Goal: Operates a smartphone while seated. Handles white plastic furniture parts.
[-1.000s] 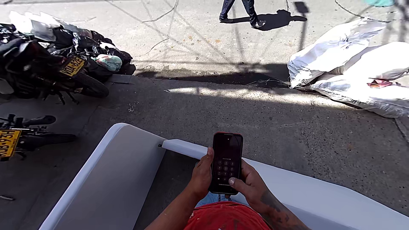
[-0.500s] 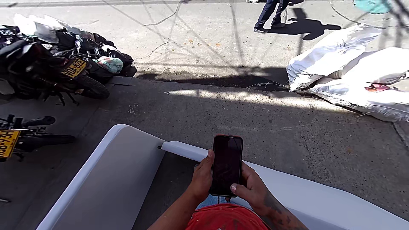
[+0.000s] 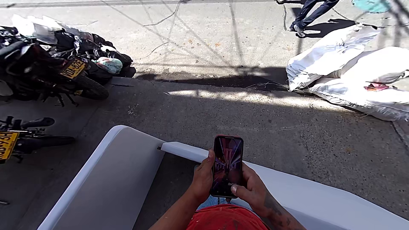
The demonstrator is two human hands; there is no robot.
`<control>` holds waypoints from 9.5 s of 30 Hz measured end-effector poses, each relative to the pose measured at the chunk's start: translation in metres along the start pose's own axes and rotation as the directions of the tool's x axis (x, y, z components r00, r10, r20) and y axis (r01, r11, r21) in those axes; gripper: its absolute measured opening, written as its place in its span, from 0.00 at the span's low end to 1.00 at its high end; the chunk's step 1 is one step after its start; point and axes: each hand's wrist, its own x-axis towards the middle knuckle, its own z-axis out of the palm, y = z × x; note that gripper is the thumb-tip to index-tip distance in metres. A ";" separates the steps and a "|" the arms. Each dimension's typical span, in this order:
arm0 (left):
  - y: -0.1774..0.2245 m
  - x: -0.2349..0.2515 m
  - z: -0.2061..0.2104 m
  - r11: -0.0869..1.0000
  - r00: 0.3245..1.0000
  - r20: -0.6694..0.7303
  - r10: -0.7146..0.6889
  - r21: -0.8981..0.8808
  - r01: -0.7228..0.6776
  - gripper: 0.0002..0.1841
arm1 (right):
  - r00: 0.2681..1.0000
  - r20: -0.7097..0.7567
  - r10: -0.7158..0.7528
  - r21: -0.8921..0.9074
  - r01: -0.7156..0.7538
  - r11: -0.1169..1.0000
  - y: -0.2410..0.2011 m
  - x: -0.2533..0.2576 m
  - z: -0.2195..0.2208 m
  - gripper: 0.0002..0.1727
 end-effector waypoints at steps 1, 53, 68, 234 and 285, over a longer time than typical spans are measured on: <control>0.000 0.000 0.000 1.000 1.000 0.004 -0.001 0.003 0.001 0.36 | 1.000 -0.001 0.001 -0.002 -0.001 1.000 0.000 0.000 0.000 0.34; -0.010 -0.002 -0.005 0.984 0.990 0.117 0.083 0.150 -0.100 0.35 | 0.989 -0.120 0.090 0.159 -0.070 0.985 0.007 0.008 -0.007 0.37; -0.011 -0.002 0.002 0.998 0.999 0.048 -0.014 0.057 0.012 0.36 | 0.999 -0.036 0.023 0.201 -0.015 0.979 0.013 -0.001 -0.016 0.36; -0.018 -0.002 0.012 0.996 0.994 0.082 -0.069 0.064 0.064 0.36 | 0.996 -0.084 -0.040 0.235 0.059 0.970 0.017 -0.020 -0.015 0.33; -0.020 -0.003 0.010 0.995 0.995 0.066 -0.079 0.062 0.075 0.36 | 0.995 -0.078 -0.058 0.219 0.074 0.973 0.021 -0.019 -0.015 0.34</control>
